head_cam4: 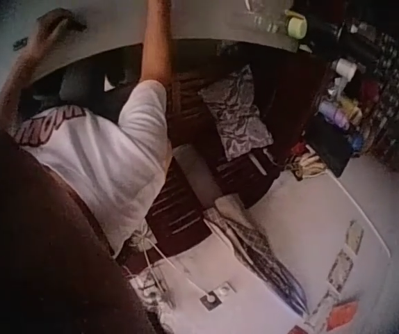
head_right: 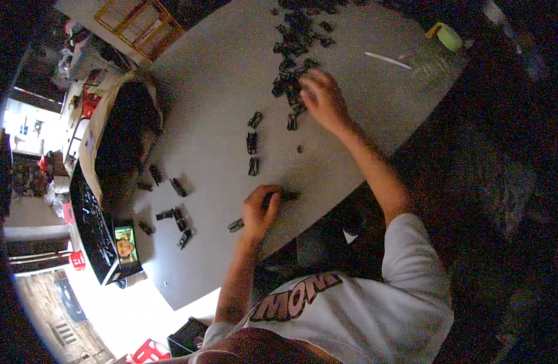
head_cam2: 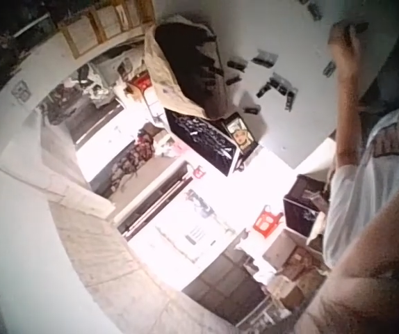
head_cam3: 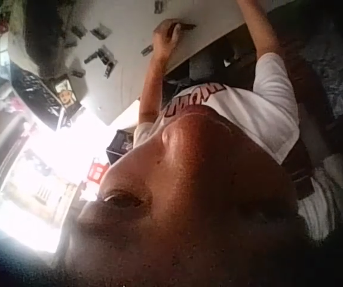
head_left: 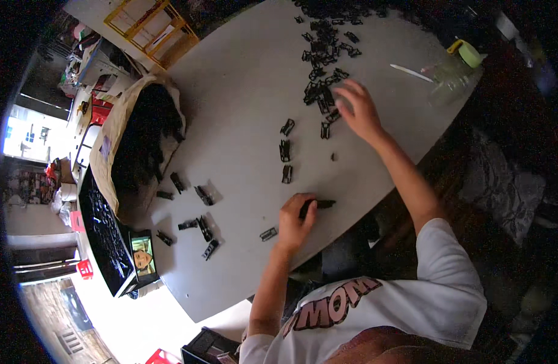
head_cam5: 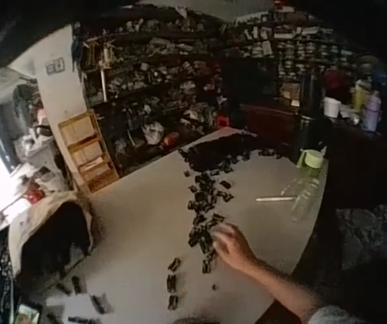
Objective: Assembling small black plastic clips by hand on a workspace table.
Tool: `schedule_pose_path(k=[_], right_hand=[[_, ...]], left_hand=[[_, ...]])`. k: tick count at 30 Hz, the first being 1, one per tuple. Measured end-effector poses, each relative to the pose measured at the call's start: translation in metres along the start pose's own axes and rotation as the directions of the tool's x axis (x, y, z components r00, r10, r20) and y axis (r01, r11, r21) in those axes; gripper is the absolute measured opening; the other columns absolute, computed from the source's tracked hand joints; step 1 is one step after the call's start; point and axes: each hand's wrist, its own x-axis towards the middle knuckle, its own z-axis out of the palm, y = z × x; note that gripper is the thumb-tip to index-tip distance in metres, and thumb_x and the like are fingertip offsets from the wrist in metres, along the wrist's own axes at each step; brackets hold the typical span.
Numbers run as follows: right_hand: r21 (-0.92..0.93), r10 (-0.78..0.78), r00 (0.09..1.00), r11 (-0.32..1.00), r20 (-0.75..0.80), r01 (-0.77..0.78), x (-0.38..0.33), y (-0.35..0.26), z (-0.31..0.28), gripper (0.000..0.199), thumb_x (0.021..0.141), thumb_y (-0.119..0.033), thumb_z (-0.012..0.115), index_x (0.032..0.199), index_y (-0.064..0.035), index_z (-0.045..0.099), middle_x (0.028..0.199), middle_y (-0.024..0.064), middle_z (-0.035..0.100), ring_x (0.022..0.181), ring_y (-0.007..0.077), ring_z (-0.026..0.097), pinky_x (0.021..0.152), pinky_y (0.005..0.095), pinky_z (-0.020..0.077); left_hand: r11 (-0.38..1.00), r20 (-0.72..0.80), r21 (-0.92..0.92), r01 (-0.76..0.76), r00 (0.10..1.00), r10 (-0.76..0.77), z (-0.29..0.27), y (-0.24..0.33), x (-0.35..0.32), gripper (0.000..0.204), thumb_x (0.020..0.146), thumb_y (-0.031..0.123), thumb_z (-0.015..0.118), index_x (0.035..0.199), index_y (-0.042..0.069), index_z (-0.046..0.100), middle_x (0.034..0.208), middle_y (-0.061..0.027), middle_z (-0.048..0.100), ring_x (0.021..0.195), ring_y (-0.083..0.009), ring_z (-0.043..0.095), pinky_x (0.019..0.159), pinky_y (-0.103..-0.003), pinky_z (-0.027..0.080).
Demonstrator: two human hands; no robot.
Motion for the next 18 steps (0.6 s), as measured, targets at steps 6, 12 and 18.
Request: schedule_pose_path(k=[6,12,18], right_hand=[[0.008,0.046,0.992,0.999,-0.115,-0.045,0.093,0.085,0.011,0.024,0.087,-0.018,0.058,0.108,-0.0069,0.06,0.114,0.0119,0.056,0.109,0.0284,0.052,0.087,0.0376,0.0448],[-0.08,0.038,0.997,0.996,-0.063,-0.043,0.166,0.129,0.059,0.026,0.09,-0.02,0.056,0.113,-0.0087,0.059,0.122,0.0114,0.05,0.109,0.0266,0.053,0.081,0.0363,0.0506],[-0.221,0.084,0.988,0.974,0.127,-0.055,0.246,0.142,0.12,0.04,0.094,-0.03,0.048,0.131,-0.0129,0.046,0.137,0.0111,0.039,0.121,0.0312,0.043,0.096,0.0438,0.0418]], left_hand=[[0.999,-0.017,0.01,0.054,0.998,-0.054,-0.007,0.01,0.001,0.012,0.08,0.004,0.058,0.09,-0.001,0.06,0.084,-0.0171,0.061,0.078,-0.0333,0.06,0.073,-0.036,0.047],[0.998,0.001,0.03,0.058,0.998,-0.058,-0.002,0.005,0.012,0.013,0.077,0.002,0.059,0.09,-0.001,0.06,0.079,-0.0173,0.059,0.07,-0.0342,0.059,0.063,-0.036,0.048],[0.999,-0.007,0.052,0.016,1.0,-0.015,-0.002,0.005,0.011,0.016,0.075,0.002,0.061,0.091,0.001,0.062,0.074,-0.0149,0.059,0.062,-0.0309,0.058,0.056,-0.036,0.047]])
